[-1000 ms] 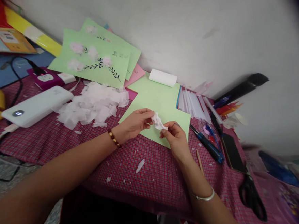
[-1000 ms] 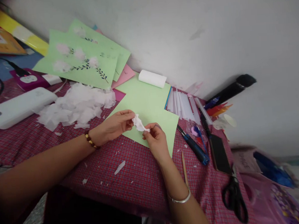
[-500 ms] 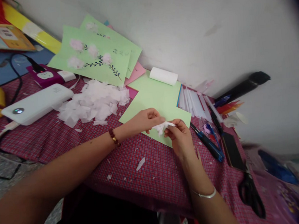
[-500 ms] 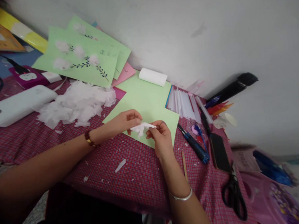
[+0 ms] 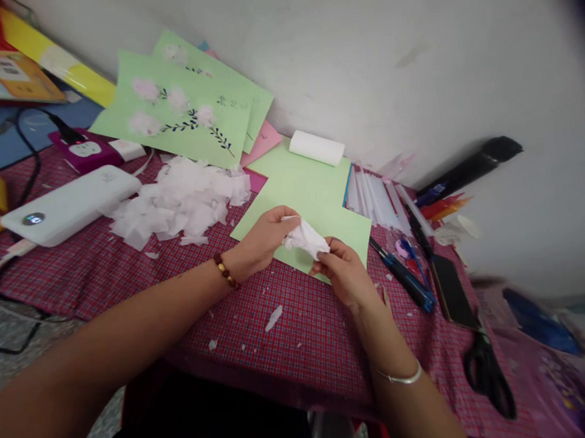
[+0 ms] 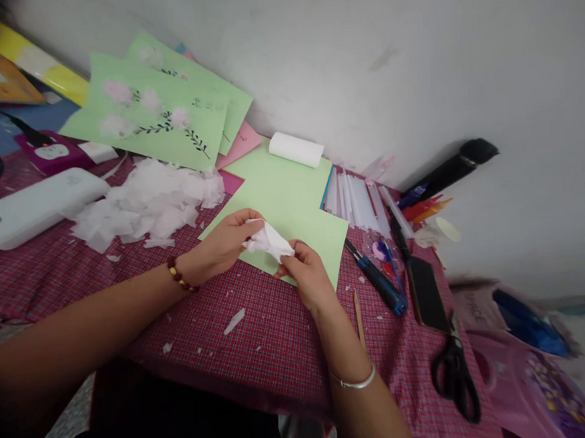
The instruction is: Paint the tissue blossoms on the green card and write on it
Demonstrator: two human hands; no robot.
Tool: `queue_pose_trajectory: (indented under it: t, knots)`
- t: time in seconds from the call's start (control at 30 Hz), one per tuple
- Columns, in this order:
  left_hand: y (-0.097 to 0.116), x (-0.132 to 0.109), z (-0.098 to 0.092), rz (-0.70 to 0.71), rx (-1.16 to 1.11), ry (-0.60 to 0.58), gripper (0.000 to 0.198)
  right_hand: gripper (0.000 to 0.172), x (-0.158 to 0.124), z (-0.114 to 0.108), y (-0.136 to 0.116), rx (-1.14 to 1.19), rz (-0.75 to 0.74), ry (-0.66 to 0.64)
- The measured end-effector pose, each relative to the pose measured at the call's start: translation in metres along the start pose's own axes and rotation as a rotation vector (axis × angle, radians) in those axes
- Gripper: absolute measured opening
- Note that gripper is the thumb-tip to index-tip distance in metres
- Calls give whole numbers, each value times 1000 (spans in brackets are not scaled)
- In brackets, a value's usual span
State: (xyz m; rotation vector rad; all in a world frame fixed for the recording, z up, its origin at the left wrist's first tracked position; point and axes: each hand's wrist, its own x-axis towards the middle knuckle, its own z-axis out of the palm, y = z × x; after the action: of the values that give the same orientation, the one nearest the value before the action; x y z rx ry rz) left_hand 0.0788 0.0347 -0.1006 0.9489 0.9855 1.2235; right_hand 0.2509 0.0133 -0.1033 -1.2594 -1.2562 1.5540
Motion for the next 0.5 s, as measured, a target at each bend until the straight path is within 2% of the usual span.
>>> queue_pose_trajectory:
  t: [0.1,0.23,0.3,0.37,0.43,0.5]
  knots:
    - [-1,-3,6,-55,-136,-33,8,12,-1,5,5,-76,-45,-123]
    - [2,-8,6,90,117,-85,7,23,-2,10,9,62,-112,-210]
    - [3,-9,5,142,273,-127,9,24,-1,11,11,134,-106,-150]
    - [2,-9,3,147,374,-167,17,22,0,11,12,168,-95,-37]
    - [1,-7,1,108,431,-243,24,23,2,9,11,189,-97,71]
    - [1,-5,-3,44,492,-344,20,23,3,6,9,204,-113,148]
